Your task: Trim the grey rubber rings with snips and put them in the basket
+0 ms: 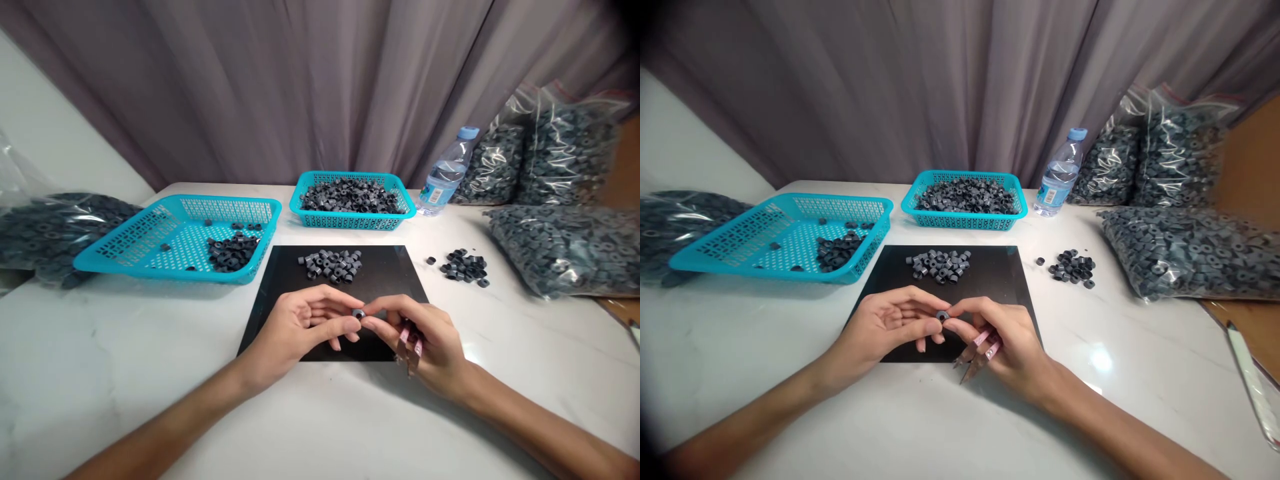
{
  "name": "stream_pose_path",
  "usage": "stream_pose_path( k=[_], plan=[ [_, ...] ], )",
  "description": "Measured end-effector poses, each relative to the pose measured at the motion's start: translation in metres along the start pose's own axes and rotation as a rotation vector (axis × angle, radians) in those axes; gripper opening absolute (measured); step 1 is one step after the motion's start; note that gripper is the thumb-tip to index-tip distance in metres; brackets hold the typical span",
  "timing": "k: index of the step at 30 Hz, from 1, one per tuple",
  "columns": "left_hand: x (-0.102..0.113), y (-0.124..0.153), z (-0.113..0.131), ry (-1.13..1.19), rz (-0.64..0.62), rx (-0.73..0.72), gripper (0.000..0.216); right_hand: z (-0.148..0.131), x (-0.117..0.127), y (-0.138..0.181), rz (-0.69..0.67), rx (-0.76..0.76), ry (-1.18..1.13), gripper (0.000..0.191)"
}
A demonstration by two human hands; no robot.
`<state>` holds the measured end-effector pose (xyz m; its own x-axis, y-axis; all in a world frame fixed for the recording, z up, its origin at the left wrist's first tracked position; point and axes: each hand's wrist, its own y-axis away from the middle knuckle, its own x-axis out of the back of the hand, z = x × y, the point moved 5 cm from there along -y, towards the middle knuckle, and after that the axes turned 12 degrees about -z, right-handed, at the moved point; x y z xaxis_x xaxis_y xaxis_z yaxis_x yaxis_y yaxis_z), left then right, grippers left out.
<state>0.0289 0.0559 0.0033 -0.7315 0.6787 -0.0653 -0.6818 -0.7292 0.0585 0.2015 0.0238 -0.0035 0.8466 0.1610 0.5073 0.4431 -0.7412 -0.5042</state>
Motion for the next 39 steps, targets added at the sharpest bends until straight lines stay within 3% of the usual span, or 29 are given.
stream_pose_path(
  k=[4, 7, 11, 13, 21, 33, 39],
  plan=[
    [0.002, 0.003, 0.002, -0.036, 0.034, -0.021, 0.016, 0.000, 0.000, 0.001, 0.016, -0.025, 0.016, 0.011],
    [0.003, 0.005, 0.004, -0.103, 0.055, -0.027, 0.017, 0.002, 0.007, 0.002, 0.102, -0.097, 0.066, 0.011],
    [0.005, 0.006, 0.007, -0.227, 0.097, -0.051, 0.018, 0.006, 0.017, 0.001, 0.149, -0.144, 0.149, 0.028],
    [0.005, 0.006, 0.010, -0.281, 0.115, -0.081, 0.018, 0.005, 0.021, -0.001, 0.136, -0.111, 0.221, 0.037],
    [0.008, 0.008, 0.015, -0.330, 0.161, -0.165, 0.020, -0.006, 0.018, -0.002, 0.115, 0.123, 0.415, 0.033],
    [0.014, 0.009, 0.015, -0.324, 0.219, -0.181, 0.022, -0.018, 0.020, -0.002, 0.180, 0.243, 0.607, 0.026],
    [0.014, 0.009, 0.015, -0.314, 0.238, -0.177, 0.018, -0.017, 0.018, -0.003, 0.150, 0.214, 0.659, 0.029]
  ],
)
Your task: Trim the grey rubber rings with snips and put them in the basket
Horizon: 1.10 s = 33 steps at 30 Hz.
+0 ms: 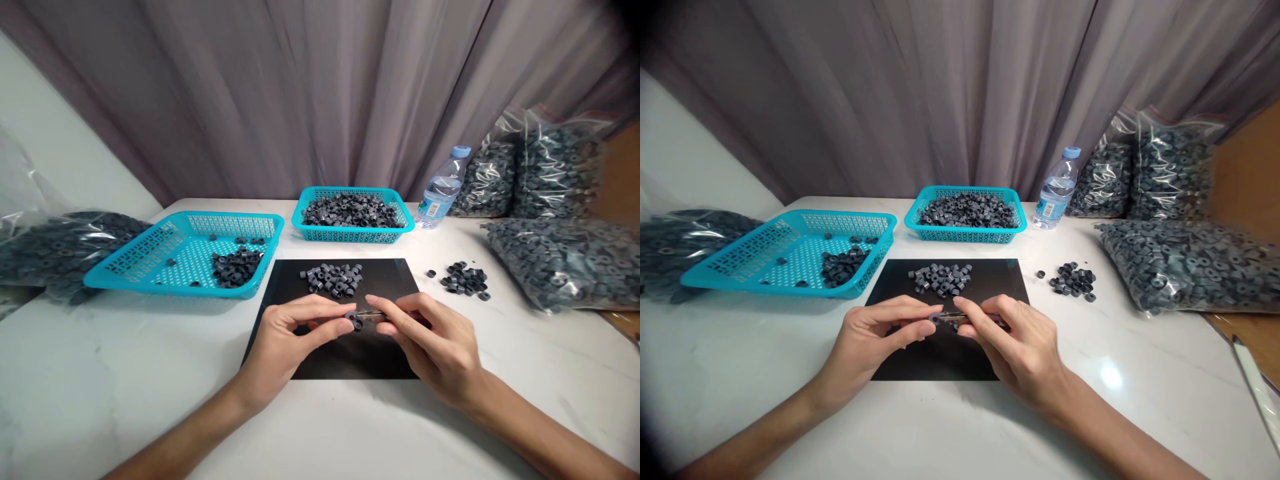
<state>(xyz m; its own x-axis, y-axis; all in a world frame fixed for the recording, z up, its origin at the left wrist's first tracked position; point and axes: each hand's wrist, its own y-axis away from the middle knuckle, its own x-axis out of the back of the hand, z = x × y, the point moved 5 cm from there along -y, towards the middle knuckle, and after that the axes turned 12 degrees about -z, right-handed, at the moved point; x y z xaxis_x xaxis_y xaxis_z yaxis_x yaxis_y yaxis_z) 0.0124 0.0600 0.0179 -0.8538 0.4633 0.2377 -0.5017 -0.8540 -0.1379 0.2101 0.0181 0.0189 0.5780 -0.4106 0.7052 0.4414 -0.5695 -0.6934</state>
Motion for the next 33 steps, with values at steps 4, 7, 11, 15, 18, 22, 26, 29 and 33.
stream_pose_path(
  k=[4, 7, 11, 15, 18, 22, 26, 29, 33],
  plan=[
    [-0.0004, 0.0000, 0.0000, 0.013, 0.005, 0.007, 0.016, 0.0001, -0.0006, 0.0004, -0.015, -0.001, 0.005, 0.033],
    [-0.0008, 0.0006, -0.0006, 0.016, 0.008, 0.002, 0.016, -0.0014, -0.0003, 0.0007, -0.013, 0.017, 0.034, 0.032],
    [-0.0017, 0.0014, -0.0004, 0.011, 0.013, -0.009, 0.015, -0.0029, -0.0010, 0.0013, -0.019, 0.031, 0.070, 0.029],
    [-0.0016, 0.0015, 0.0006, 0.017, 0.025, -0.020, 0.013, -0.0027, -0.0014, 0.0020, -0.016, 0.037, 0.107, 0.030],
    [-0.0016, 0.0012, 0.0008, 0.016, 0.029, -0.018, 0.013, -0.0024, -0.0016, 0.0018, -0.016, 0.042, 0.114, 0.032],
    [-0.0018, 0.0013, 0.0009, 0.006, 0.034, -0.012, 0.012, -0.0020, -0.0026, 0.0015, -0.038, 0.032, 0.099, 0.032],
    [-0.0022, 0.0020, 0.0010, 0.008, 0.026, -0.010, 0.012, -0.0028, -0.0022, 0.0024, -0.030, 0.039, 0.105, 0.033],
    [-0.0024, 0.0026, 0.0008, 0.013, 0.024, -0.009, 0.013, -0.0023, -0.0019, 0.0030, -0.029, 0.037, 0.110, 0.037],
    [-0.0030, 0.0024, 0.0009, 0.014, 0.021, -0.014, 0.011, -0.0018, -0.0020, 0.0031, -0.030, 0.043, 0.101, 0.043]
  ],
)
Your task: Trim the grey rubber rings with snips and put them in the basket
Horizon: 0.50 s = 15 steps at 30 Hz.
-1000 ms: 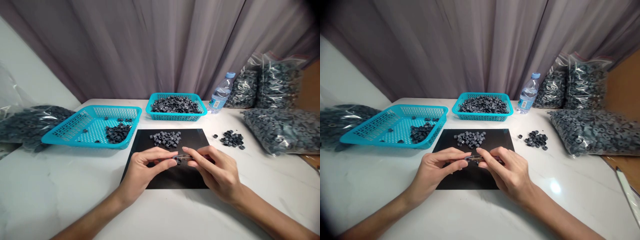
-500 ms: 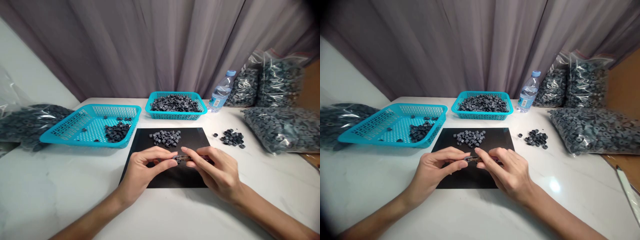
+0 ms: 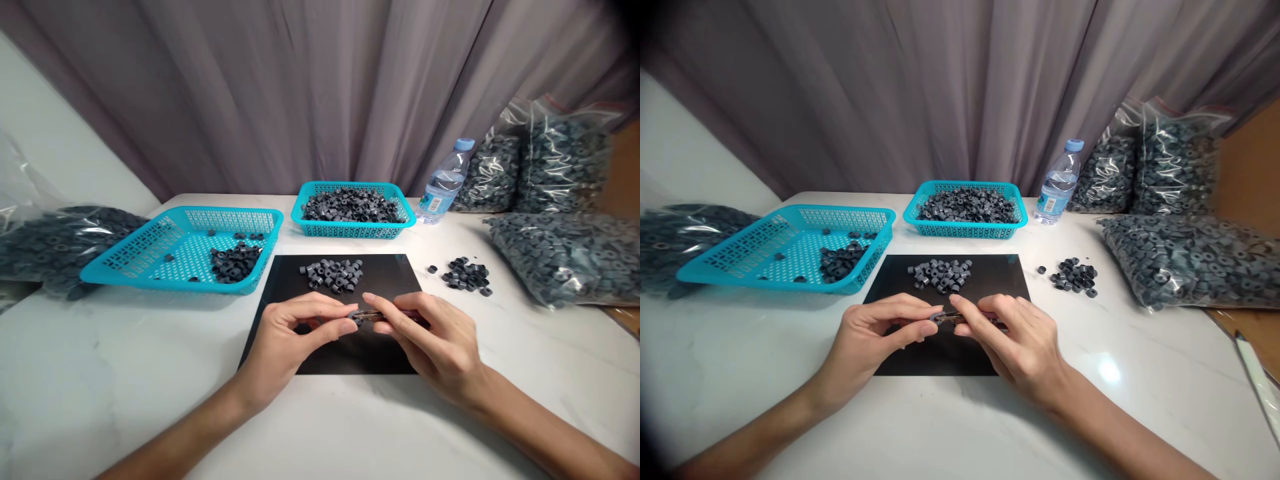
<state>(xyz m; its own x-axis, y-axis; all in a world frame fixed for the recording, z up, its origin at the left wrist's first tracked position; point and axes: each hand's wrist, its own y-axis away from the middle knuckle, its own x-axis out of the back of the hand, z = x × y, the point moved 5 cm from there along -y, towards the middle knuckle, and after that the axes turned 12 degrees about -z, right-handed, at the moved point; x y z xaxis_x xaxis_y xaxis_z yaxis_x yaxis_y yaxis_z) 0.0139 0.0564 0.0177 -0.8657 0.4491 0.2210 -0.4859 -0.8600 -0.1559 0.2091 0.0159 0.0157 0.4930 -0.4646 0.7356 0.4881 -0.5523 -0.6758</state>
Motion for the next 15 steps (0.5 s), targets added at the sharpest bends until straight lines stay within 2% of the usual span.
stream_pose_path(
  k=[15],
  plan=[
    [-0.0005, -0.0004, -0.0036, 0.030, -0.037, 0.026, 0.012, 0.0010, 0.0035, -0.0021, 0.010, 0.019, 0.008, 0.044]
  ],
)
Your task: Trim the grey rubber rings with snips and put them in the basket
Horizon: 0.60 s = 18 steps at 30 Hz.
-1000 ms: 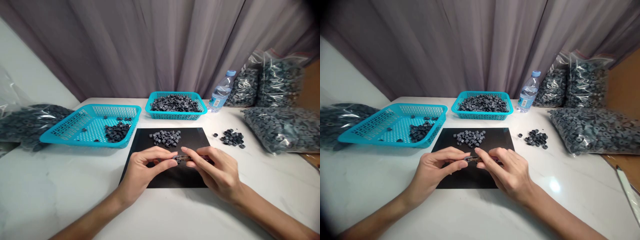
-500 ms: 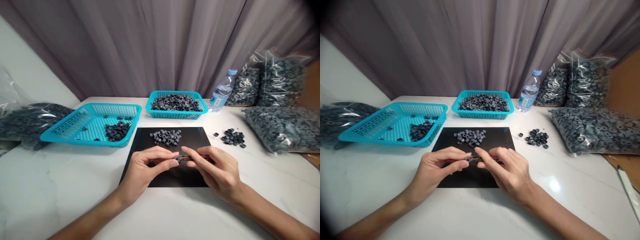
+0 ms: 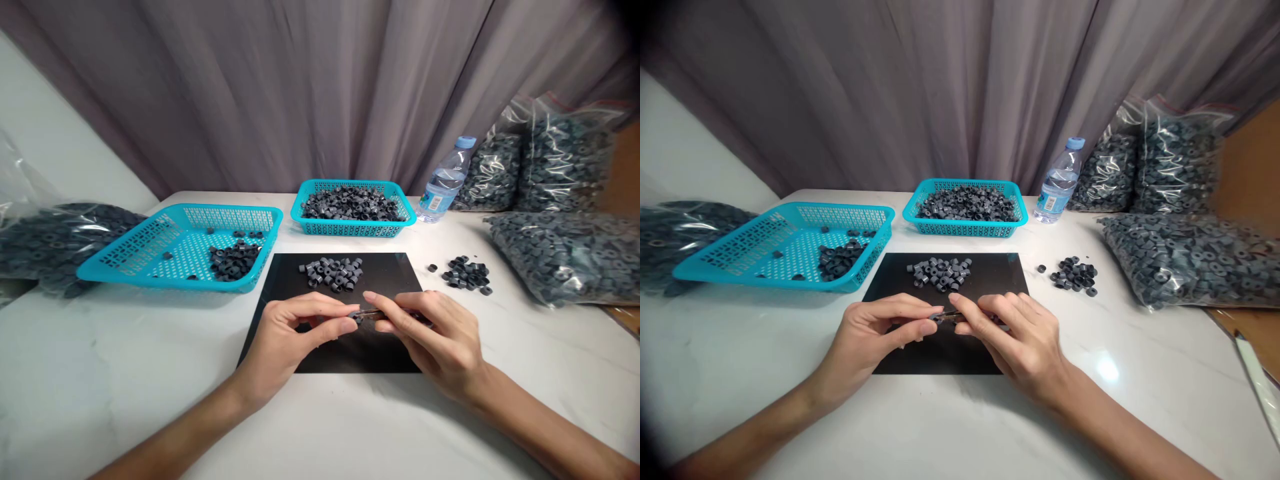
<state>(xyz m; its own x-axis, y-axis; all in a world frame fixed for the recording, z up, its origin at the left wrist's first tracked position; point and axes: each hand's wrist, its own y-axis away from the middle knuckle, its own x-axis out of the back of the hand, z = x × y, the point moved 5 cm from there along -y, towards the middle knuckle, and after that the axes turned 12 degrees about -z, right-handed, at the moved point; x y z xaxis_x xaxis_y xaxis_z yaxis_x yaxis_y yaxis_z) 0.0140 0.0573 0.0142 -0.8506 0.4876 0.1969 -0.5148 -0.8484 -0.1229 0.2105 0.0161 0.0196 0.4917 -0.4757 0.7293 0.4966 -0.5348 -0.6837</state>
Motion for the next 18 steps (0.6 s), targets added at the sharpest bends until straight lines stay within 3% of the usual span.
stream_pose_path(
  k=[12, 18],
  plan=[
    [-0.0022, -0.0004, -0.0010, 0.041, -0.032, 0.003, 0.014, 0.0000, -0.0001, 0.0018, -0.007, 0.017, -0.015, 0.046],
    [-0.0019, 0.0002, -0.0002, 0.042, -0.041, 0.003, 0.014, 0.0000, -0.0005, 0.0007, -0.012, 0.022, -0.014, 0.037]
  ],
)
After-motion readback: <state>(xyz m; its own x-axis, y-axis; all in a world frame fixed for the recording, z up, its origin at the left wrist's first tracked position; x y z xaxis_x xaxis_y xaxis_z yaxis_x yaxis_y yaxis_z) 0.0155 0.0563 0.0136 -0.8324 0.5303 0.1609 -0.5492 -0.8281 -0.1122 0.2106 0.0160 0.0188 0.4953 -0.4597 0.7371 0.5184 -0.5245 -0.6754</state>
